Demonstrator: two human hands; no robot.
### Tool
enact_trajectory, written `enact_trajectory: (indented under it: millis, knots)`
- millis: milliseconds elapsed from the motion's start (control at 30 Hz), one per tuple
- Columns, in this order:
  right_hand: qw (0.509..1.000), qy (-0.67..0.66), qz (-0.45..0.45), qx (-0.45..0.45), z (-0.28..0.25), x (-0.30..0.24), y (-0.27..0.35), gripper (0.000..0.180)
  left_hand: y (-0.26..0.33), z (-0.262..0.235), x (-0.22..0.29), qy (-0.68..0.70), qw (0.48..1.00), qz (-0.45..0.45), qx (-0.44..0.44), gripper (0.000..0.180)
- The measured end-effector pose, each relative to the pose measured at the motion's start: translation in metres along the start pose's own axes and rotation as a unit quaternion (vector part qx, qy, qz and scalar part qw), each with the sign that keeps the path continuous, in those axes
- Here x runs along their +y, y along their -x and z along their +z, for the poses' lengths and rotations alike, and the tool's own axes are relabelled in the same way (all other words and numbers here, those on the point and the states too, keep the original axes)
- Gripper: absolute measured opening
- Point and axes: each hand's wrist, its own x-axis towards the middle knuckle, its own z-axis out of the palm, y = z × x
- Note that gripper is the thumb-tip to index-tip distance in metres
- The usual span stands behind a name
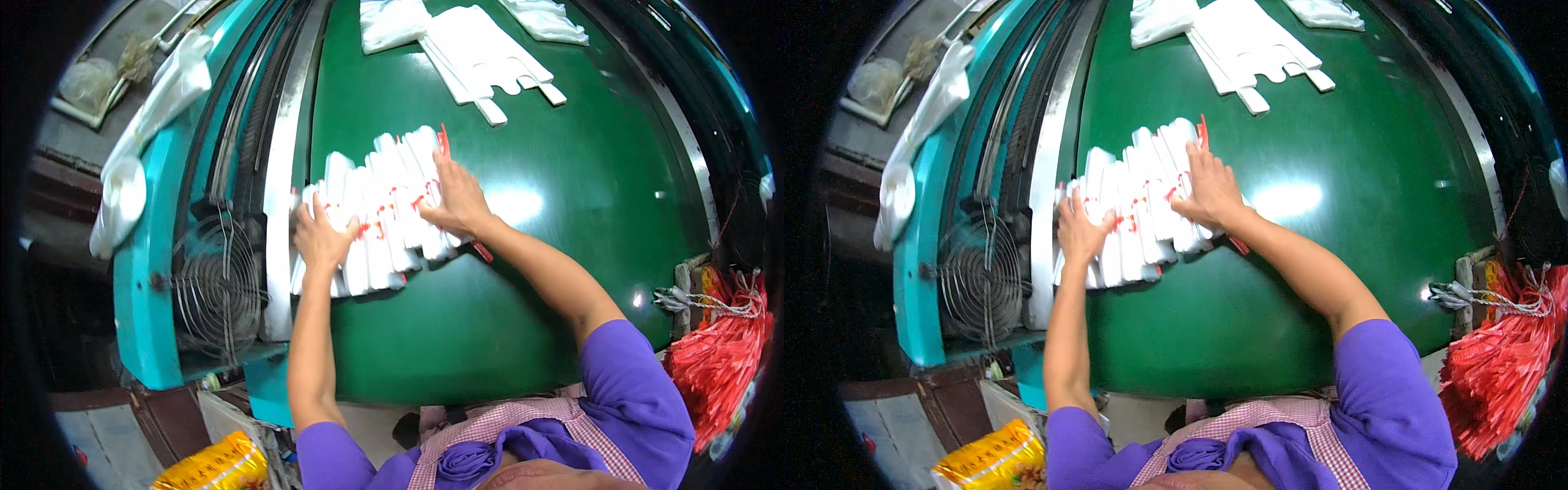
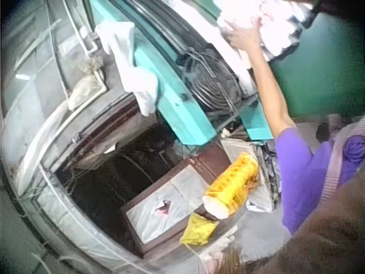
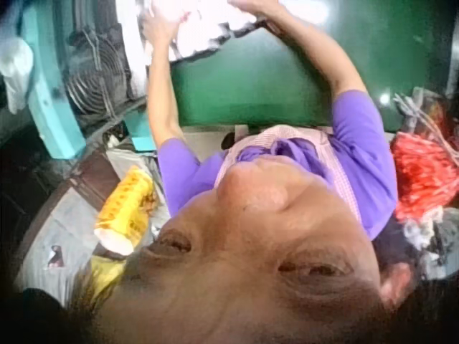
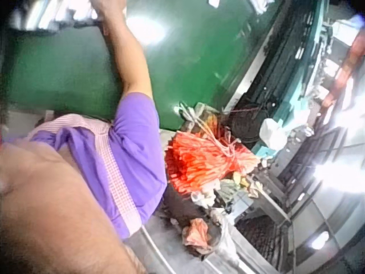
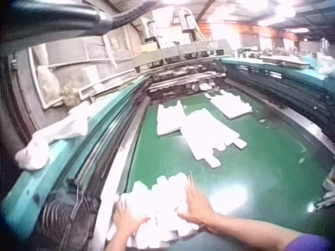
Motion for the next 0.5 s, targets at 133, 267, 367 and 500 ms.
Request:
enact_trajectory:
  millis: [133, 267, 367, 500]
  knots:
    - [0.998, -0.027, 0.009, -0.05, -0.015, -0.001, 0.002, 0.099, 0.022, -0.002, 0.019, 0.034, 0.998, 0.038, 0.023, 0.092]
    - [0.991, -0.058, 0.065, -0.105, -0.051, 0.013, 0.061, 0.1, 0.097, -0.024, 0.034, 0.174, 0.982, 0.067, -0.039, 0.098]
    - [0.968, -0.068, 0.18, -0.162, -0.107, -0.005, 0.113, 0.106, 0.148, -0.051, 0.023, 0.376, 0.919, 0.018, -0.115, 0.106]
    - [0.945, 0.02, 0.271, -0.183, -0.132, -0.034, 0.175, 0.112, 0.194, -0.075, -0.003, 0.249, 0.91, -0.054, -0.328, 0.124]
